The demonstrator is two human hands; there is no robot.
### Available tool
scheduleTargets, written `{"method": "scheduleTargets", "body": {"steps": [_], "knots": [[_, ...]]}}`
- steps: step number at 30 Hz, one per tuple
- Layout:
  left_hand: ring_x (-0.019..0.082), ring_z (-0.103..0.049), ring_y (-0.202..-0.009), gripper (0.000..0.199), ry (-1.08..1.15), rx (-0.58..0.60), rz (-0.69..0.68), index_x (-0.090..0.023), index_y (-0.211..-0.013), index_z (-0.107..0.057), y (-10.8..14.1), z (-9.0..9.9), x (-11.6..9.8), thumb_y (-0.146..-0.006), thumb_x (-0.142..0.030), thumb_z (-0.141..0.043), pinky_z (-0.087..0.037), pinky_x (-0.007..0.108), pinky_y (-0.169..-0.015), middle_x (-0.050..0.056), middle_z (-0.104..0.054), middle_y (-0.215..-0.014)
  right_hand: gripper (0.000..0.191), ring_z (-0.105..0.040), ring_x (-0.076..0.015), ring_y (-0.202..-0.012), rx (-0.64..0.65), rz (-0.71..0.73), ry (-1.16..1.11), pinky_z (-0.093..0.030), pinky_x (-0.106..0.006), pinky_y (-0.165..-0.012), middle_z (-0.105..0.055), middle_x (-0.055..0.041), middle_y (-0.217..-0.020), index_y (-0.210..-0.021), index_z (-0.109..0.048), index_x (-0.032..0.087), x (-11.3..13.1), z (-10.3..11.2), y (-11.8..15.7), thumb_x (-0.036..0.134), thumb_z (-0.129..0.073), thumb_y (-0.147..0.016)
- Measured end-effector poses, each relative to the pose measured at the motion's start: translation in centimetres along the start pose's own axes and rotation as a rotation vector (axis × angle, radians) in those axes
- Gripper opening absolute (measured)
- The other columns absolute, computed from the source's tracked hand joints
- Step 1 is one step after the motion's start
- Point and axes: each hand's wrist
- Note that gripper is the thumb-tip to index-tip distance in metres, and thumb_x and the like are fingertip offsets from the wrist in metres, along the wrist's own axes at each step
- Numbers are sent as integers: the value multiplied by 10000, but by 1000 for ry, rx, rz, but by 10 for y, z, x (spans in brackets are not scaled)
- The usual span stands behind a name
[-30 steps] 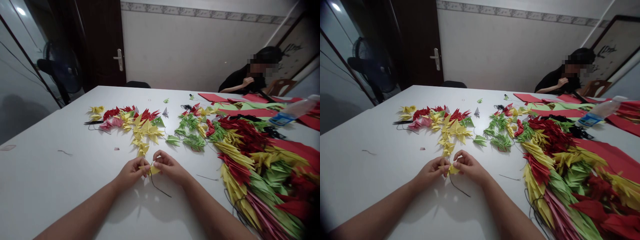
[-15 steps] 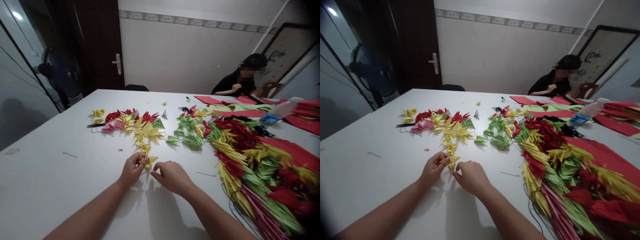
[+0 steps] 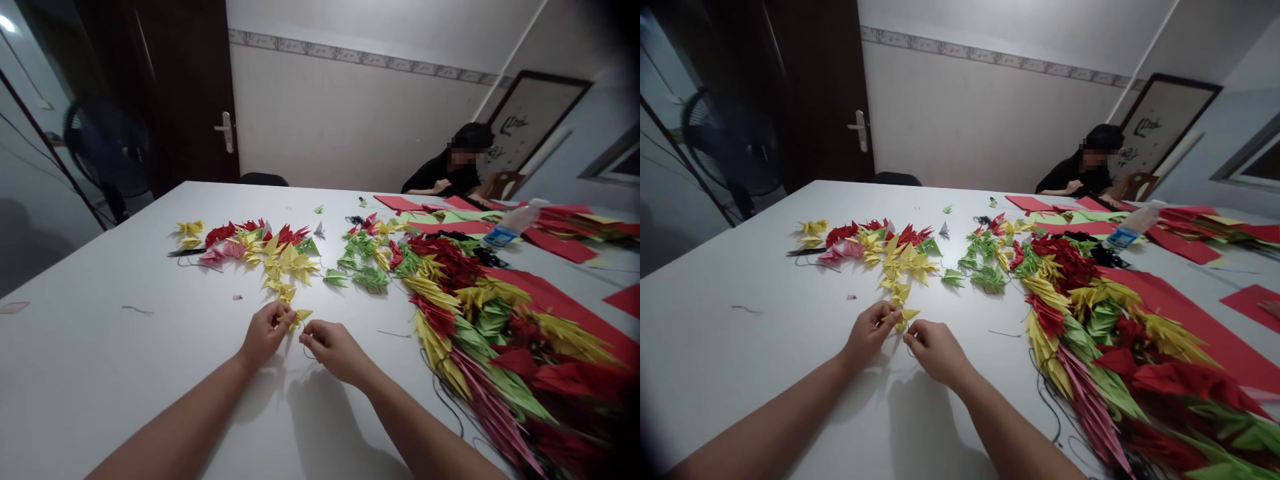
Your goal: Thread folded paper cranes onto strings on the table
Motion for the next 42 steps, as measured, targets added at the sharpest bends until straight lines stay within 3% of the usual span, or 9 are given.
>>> {"method": "scheduleTargets", "body": {"steps": [4,7,13,17,22,27,35,39,42], "knots": [[122,-471,-636,295,-51,61,-48,-181,-599,-411,0,1,-1,-806,-382,-471,-362,243,-609,9,-546,-716,192,-397,-76,-423,132,-95,-289,-305,-204,-440,-475,48,-469,-682,-494,179,-2,23,14,350,-513,-768],[148,-505,-718,297,-61,107,-129,-184,-612,-436,0,4,-1,-808,-406,-462,-383,266,-691,25,-562,-754,265,-399,-78,-462,133,-109,-421,-321,-217,-480,-464,48,-493,-656,-467,178,-9,40,30,417,-546,-740],[172,-505,-725,282,-83,-343,31,-205,-668,-478,-13,15,17,-818,-425,-387,-388,282,-698,6,-526,-697,318,-389,-97,-530,48,-162,-504,-329,-250,-561,-446,32,-541,-614,-453,179,-30,56,65,456,-551,-735],[190,-491,-776,186,-132,-423,98,-204,-711,-487,-19,18,32,-780,-370,-439,-373,324,-746,18,-532,-763,279,-408,-119,-580,-107,-130,-603,-345,-270,-595,-454,12,-585,-601,-471,182,-37,73,86,410,-557,-737],[228,-496,-919,117,-187,-316,79,-206,-800,-548,-19,18,33,-702,-258,-510,-356,384,-849,43,-565,-886,264,-416,-144,-586,-368,-139,-679,-353,-287,-562,-464,-8,-584,-606,-497,192,-62,88,109,415,-581,-720],[236,-499,-986,204,-237,-236,93,-202,-865,-581,-19,17,28,-671,-200,-519,-349,396,-907,60,-575,-949,315,-404,-150,-525,-604,-184,-736,-345,-291,-480,-432,-8,-533,-531,-461,212,-101,74,123,447,-620,-667],[190,-560,-891,274,-332,-165,245,-182,-1007,-554,-33,22,38,-767,-270,-455,-452,328,-778,80,-571,-1010,271,-437,-107,-494,-1121,-17,-1012,-367,-223,-404,-465,30,-537,-562,-509,206,-119,64,129,382,-712,-525],[188,-565,-829,350,-416,-65,209,-156,-1031,-568,-42,15,36,-744,-348,-515,-440,335,-806,91,-572,-1040,254,-454,-103,-494,-1179,50,-1034,-371,-212,-387,-488,37,-554,-571,-525,209,-128,68,128,369,-715,-518],[228,-535,-960,438,-454,23,146,-177,-1036,-586,-45,8,31,-713,-471,-547,-392,363,-885,80,-585,-1085,224,-467,-106,-505,-1140,40,-1018,-398,-226,-397,-512,28,-603,-614,-544,214,-133,65,131,355,-707,-552]]}}
Point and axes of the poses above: each hand's wrist, its own y-axis away from the middle knuckle, its own z-axis out of the back of the hand, x = y × z
